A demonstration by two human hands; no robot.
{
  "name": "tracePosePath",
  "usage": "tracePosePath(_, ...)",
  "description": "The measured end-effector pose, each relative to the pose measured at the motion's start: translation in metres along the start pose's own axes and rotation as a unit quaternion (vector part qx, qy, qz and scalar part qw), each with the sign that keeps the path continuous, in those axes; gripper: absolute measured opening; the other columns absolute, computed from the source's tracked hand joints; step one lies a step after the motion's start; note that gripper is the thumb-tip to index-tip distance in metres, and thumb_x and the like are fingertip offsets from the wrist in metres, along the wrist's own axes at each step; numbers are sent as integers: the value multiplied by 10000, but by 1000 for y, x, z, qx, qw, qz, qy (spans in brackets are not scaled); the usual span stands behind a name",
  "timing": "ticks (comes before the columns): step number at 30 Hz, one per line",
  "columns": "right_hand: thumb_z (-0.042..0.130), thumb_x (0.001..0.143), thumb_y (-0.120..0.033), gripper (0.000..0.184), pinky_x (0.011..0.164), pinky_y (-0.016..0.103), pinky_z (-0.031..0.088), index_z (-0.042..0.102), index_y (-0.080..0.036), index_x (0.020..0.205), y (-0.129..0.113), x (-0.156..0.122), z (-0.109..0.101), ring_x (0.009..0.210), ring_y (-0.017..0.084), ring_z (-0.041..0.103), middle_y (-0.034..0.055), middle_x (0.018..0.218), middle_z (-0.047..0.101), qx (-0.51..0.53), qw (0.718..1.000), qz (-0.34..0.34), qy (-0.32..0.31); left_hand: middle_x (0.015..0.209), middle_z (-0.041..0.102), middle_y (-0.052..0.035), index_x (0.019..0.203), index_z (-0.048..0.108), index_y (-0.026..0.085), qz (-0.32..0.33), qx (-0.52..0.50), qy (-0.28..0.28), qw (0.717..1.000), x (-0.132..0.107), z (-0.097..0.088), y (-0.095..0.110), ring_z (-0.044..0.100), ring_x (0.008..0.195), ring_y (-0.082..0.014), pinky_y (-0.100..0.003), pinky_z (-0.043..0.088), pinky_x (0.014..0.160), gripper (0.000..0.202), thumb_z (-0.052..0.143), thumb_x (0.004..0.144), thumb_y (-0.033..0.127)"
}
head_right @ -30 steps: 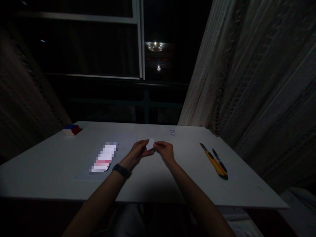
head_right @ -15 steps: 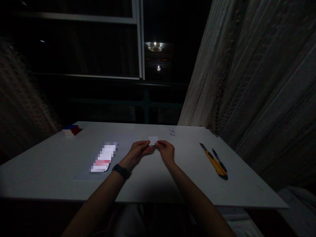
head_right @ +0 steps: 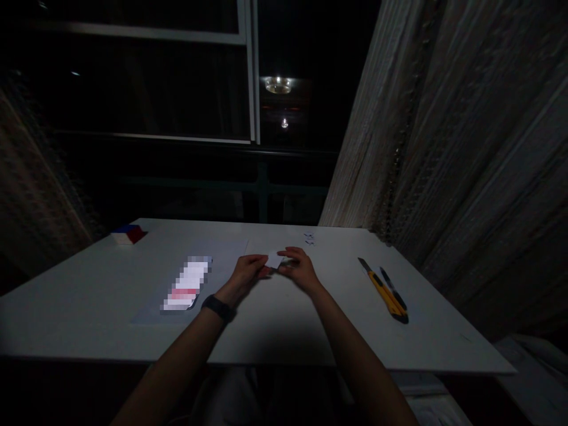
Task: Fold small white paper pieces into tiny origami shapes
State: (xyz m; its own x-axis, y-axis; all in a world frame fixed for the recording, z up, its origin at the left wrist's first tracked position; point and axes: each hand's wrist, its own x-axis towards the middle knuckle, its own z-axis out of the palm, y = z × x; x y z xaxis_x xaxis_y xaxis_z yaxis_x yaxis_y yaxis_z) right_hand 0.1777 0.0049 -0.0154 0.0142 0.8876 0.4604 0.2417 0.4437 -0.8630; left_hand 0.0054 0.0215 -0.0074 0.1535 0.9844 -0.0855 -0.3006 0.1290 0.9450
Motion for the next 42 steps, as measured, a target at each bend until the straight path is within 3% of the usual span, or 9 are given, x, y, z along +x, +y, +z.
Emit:
tracePosePath(6, 762, 523, -302, 267, 785, 371, 446, 722, -214, 772, -4, 1, 0, 920, 233, 579, 80, 998, 633, 79, 995, 45, -46, 578, 633, -80, 734, 640, 48, 3, 23, 2, 1000, -2, 1, 2, 601, 490, -126, -216, 516, 487, 152, 707, 645, 151)
tracePosePath(14, 761, 508, -260, 378, 607, 287, 430, 694, -175, 870, -9, -3, 0, 629, 145, 585, 23, 714, 661, 153, 974, 149, -69, 615, 640, -81, 724, 643, 58, 13, 10, 1, 1000, 1, 0, -2, 592, 491, -117, -222, 513, 495, 148, 703, 646, 170)
tracePosePath(28, 768, 461, -207, 431, 591, 281, 463, 682, -153, 880, -8, -4, 1, 621, 162, 622, 47, 692, 681, 199, 958, 187, -82, 567, 624, -60, 717, 641, 69, 17, 38, 13, 999, -2, 2, 1, 585, 465, -114, -208, 497, 465, 110, 686, 665, 155)
tracePosePath(35, 728, 519, -233, 354, 522, 250, 448, 677, -146, 859, -8, -4, 3, 579, 163, 630, 53, 627, 684, 193, 958, 199, -79, 566, 612, -56, 729, 638, 60, 17, 52, 7, 998, -3, 3, 3, 569, 452, -102, -197, 488, 444, 95, 664, 679, 136)
tracePosePath(42, 709, 493, -174, 291, 528, 247, 452, 685, -154, 783, -8, -3, 5, 540, 143, 611, 31, 596, 677, 211, 952, 219, -36, 622, 643, -75, 767, 655, 67, 33, 36, -16, 999, -4, 4, 3, 601, 519, -119, -205, 503, 503, 188, 703, 645, 202)
